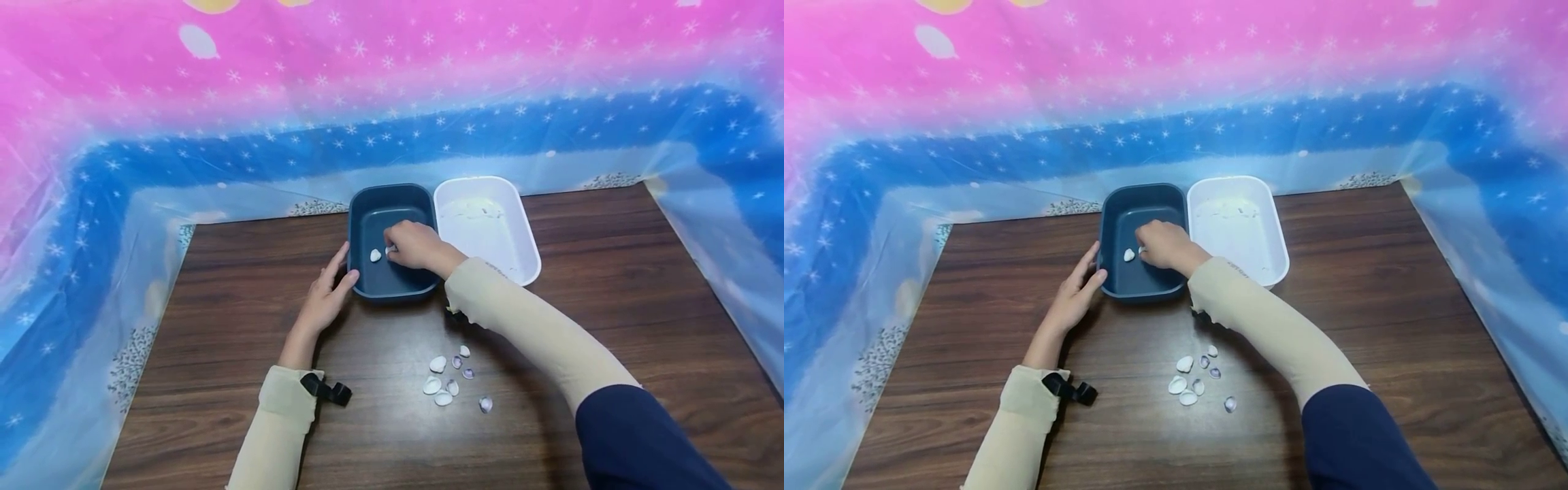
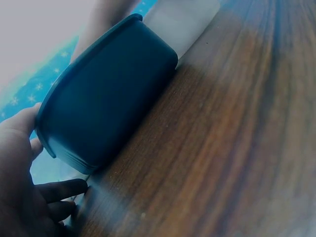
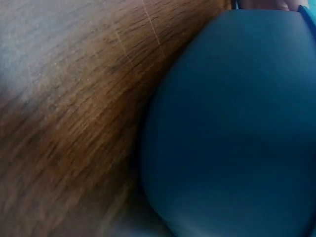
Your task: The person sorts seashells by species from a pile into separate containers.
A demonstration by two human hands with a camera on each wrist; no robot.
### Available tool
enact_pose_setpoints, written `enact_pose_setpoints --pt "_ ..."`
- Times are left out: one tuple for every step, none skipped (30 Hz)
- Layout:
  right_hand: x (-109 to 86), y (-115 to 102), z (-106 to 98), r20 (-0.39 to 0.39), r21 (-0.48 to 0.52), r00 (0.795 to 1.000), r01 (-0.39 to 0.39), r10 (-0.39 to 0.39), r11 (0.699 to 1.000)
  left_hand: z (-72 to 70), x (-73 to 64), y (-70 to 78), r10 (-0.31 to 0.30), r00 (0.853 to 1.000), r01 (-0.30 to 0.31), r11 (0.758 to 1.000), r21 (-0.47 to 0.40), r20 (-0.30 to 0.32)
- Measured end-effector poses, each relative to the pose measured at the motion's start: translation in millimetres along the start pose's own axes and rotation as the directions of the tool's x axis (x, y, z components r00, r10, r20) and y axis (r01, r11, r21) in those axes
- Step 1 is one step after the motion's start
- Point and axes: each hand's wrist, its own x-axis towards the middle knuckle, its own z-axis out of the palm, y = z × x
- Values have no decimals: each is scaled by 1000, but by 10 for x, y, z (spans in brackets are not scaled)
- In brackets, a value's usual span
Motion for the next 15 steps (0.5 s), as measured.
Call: enact_pose_setpoints --pt "7 -1 13 1 -9 1000 -3 3 1000 5 -2 0 0 1000 0 1000 0 -2" --pt "12 -1 26 1 -18 1000 -3 3 1000 10 -3 0 1 1000 -1 1000 1 -3" --pt "17 -1 37 2 -25 1000 -3 3 1000 11 -4 -2 2 1000 -2 1000 2 -2" --pt "20 -1 46 6 -30 1000 -2 2 1000 15 -5 -5 1 1000 -1 1000 3 -3" --pt "22 -3 54 9 -34 1000 -2 2 999 18 -6 -6 -2 1000 2 1000 4 -4" --pt "20 -7 57 10 -40 1000 0 1 999 19 -7 -8 -5 1000 5 1000 5 -5" --pt "15 -12 55 9 -43 1000 3 -3 999 20 -9 -7 -7 1000 7 1000 5 -5" --pt "6 -18 51 7 -49 1000 8 -7 999 18 -11 -4 -7 1000 7 1000 6 -4" --pt "-7 -24 40 3 -52 1000 12 -12 999 16 -11 -2 -6 1000 6 1000 7 -4" --pt "-23 -30 24 -2 -51 1000 17 -17 999 17 -10 0 -8 1000 8 1000 7 -6" --pt "-42 -38 9 -8 -44 1000 25 -26 999 13 -10 4 -7 1000 7 1000 6 -6" --pt "-65 -44 -9 -14 -32 999 33 -34 999 8 -9 7 -5 1000 5 1000 5 -4" --pt "-91 -52 -31 -19 -14 999 43 -43 999 4 -6 10 -3 1000 3 1000 4 -5" --pt "-122 -59 -53 -24 4 998 53 -53 999 -1 -3 14 -2 1000 2 1000 3 -4" --pt "-154 -68 -76 -28 26 998 64 -64 998 -4 2 15 -1 1000 1 1000 3 -5"
